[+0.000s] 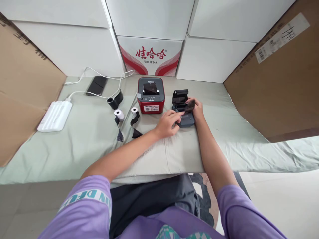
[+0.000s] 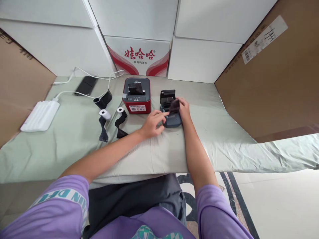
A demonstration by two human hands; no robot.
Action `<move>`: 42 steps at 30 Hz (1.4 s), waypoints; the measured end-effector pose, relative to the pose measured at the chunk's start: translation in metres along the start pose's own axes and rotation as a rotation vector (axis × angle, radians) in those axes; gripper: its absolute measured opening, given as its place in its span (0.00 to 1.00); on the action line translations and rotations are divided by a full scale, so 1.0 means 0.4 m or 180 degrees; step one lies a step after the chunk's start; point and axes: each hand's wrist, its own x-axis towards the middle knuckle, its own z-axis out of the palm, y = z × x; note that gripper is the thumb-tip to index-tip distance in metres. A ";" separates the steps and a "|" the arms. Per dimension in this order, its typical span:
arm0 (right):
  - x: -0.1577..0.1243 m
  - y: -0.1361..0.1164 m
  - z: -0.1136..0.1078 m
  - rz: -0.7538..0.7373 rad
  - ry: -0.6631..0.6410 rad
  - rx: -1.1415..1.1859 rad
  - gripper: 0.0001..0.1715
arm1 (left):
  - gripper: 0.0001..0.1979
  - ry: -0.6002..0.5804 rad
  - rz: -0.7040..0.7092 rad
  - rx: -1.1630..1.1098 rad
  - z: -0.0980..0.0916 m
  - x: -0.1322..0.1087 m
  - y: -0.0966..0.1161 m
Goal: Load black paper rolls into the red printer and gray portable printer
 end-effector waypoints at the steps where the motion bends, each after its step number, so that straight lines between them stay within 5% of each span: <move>1: 0.000 -0.007 -0.003 -0.0087 -0.0094 -0.0147 0.07 | 0.13 -0.0068 0.0162 0.0065 -0.001 -0.004 0.003; 7: -0.015 -0.102 -0.023 -0.0165 -0.0980 -0.1744 0.10 | 0.07 -0.0143 0.0727 0.0141 0.013 -0.009 -0.002; 11: -0.013 -0.184 -0.006 0.0347 -0.1707 -0.3269 0.22 | 0.06 0.0083 0.0940 0.0054 0.017 -0.004 -0.006; 17: -0.010 -0.264 0.069 0.0722 -0.1956 -0.4293 0.24 | 0.06 0.0071 0.0680 0.0053 0.010 -0.003 -0.005; 22: -0.021 -0.261 0.061 0.0511 -0.1952 -0.4242 0.21 | 0.12 0.0583 -0.0107 -0.0304 0.014 0.009 -0.009; 35: -0.015 -0.231 0.020 0.0200 -0.1802 -0.3897 0.18 | 0.18 0.0422 -0.0847 -0.0647 0.021 0.032 -0.026; 39: -0.012 -0.265 -0.007 -0.0007 -0.1517 -0.3488 0.14 | 0.19 0.0362 -0.0916 -0.0707 0.014 0.032 -0.021; 42: -0.022 -0.335 0.010 -0.0176 -0.1243 -0.2476 0.14 | 0.19 0.0318 -0.0993 -0.0688 0.015 0.032 -0.020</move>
